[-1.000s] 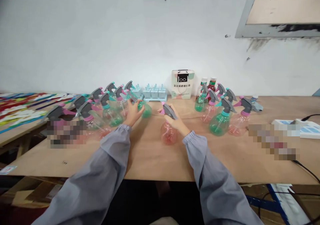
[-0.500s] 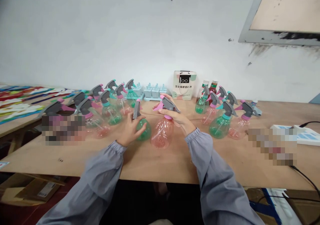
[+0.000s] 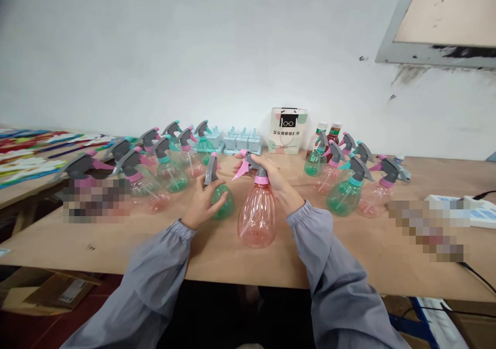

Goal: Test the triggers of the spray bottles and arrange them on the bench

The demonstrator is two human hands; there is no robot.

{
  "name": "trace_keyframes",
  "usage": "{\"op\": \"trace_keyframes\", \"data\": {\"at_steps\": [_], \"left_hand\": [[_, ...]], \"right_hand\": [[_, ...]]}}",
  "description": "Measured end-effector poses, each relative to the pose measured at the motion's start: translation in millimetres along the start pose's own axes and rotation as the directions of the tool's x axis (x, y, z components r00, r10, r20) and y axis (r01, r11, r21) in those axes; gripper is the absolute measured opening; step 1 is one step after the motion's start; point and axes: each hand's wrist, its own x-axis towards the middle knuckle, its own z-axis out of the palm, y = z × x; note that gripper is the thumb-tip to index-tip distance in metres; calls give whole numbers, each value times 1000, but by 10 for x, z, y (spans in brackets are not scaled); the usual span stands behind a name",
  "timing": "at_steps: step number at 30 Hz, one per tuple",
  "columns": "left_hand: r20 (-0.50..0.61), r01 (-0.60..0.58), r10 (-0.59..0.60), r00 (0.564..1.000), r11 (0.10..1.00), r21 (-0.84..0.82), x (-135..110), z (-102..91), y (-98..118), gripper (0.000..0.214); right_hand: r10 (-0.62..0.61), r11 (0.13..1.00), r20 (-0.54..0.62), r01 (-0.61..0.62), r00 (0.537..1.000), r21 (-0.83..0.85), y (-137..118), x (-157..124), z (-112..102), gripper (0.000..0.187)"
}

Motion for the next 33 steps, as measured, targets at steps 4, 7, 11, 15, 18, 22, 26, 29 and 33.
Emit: {"op": "trace_keyframes", "data": {"at_steps": [4, 7, 11, 15, 18, 22, 26, 29, 33], "left_hand": [[1, -12, 12, 1000, 1000, -16, -3, -8, -5, 31], [22, -4, 4, 1000, 1000, -2, -7, -16, -15, 31], [32, -11, 10, 999, 1000, 9, -12, -17, -24, 32], [7, -35, 35, 999, 999, 16, -12, -11, -29, 31], [-2, -48, 48, 999, 999, 23, -11, -11, -30, 31], [-16, -71, 72, 997, 997, 31, -9, -14, -28, 31], [-35, -103, 105, 994, 994, 42, -6, -16, -26, 31], [-50, -130, 132, 990, 990, 46, -2, -20, -21, 31], [-44, -140, 143, 989, 989, 54, 3, -35, -14, 31]], "right_hand": [[45, 998, -32, -44, 998, 34, 34, 24, 8, 29], [49, 997, -23, -47, 999, 59, 51, 23, -18, 32], [42, 998, -26, -41, 999, 46, 56, 21, -60, 36], [8, 1000, -42, -6, 999, 28, 48, 21, -47, 34], [-26, 999, -57, 28, 998, 28, 50, 20, -27, 33], [-33, 999, -62, 35, 998, 41, 67, 32, -62, 32], [-28, 999, -3, 28, 1000, 27, 61, 46, -104, 33], [-30, 999, 45, 30, 999, 14, 44, 35, -95, 32], [-42, 999, 103, 39, 994, 31, 46, 9, -88, 31]]}}
